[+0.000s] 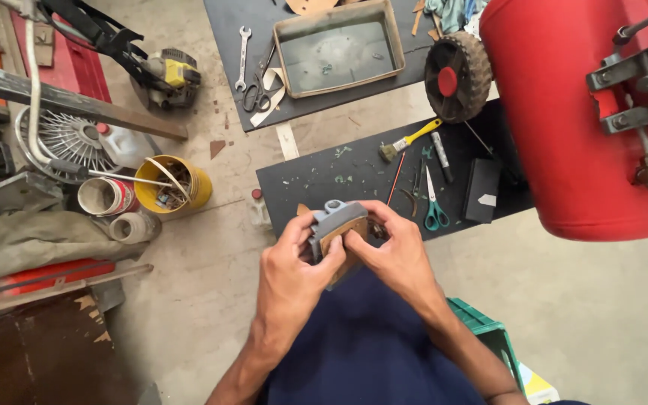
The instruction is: The person uses a red marker to draw a triangular shape on a piece of cardboard. They then pick up a metal engine part and place the cardboard against it to check the fit. After removing the cardboard, they continue to draw and refine the shape on the cardboard using the marker.
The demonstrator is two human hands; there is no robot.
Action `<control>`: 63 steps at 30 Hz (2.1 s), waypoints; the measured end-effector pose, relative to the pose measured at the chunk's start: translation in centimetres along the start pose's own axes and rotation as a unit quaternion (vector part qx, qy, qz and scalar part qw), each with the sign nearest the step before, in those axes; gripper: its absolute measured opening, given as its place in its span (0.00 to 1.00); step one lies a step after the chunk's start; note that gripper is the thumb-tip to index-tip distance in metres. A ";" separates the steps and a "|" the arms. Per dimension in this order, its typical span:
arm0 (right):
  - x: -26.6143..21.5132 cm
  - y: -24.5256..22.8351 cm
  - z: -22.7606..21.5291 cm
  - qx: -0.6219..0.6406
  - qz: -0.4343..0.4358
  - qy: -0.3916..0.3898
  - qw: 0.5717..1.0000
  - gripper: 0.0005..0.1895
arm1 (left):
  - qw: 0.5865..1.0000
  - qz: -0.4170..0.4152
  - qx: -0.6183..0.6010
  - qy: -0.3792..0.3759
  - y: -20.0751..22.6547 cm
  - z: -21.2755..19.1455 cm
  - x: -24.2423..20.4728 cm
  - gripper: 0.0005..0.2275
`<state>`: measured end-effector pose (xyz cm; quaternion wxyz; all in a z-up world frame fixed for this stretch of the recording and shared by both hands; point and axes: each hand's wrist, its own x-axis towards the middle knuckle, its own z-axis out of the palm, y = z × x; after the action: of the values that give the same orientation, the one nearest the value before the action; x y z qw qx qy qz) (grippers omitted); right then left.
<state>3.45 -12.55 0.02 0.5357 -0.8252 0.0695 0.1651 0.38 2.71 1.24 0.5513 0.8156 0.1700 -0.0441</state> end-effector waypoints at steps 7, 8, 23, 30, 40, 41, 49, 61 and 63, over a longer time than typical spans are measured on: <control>-1.3 -0.3 0.7 -0.066 0.021 0.073 0.995 0.19 | 0.994 -0.001 0.105 0.037 -0.2 0.8 -0.3 0.18; -1.4 -0.4 0.6 -0.080 0.039 0.083 0.993 0.20 | 0.995 0.000 0.100 0.032 -0.4 0.9 -0.2 0.19; -1.3 0.2 0.5 -0.149 0.018 0.079 0.985 0.21 | 0.994 -0.032 0.098 0.020 -0.2 1.1 -0.2 0.17; -1.5 0.0 0.3 -0.140 0.033 0.077 0.987 0.21 | 0.994 -0.045 0.103 0.012 -0.1 1.2 -0.1 0.17; -1.3 -0.1 0.0 -0.134 0.050 0.090 0.986 0.21 | 0.995 -0.061 0.077 0.004 0.7 1.2 -0.1 0.16; -1.2 -0.1 -0.1 -0.126 0.053 0.085 0.987 0.21 | 0.995 -0.064 0.075 0.007 0.7 1.3 -0.1 0.16; -0.7 -1.2 -0.7 -0.047 0.107 0.039 0.992 0.18 | 0.996 -0.049 0.075 0.005 -0.2 1.8 0.3 0.17; -0.4 1.1 -1.2 -0.100 0.017 0.075 0.992 0.20 | 0.999 -0.030 0.011 -0.005 -0.4 2.4 1.2 0.17; -0.6 0.8 -1.4 -0.110 0.000 0.070 0.991 0.24 | 0.999 -0.033 0.017 -0.007 -0.5 2.4 1.3 0.17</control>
<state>2.89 -14.18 0.05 0.4359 -0.8885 0.0886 0.1132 1.68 0.93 -0.48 0.5370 0.8184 0.1919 -0.0704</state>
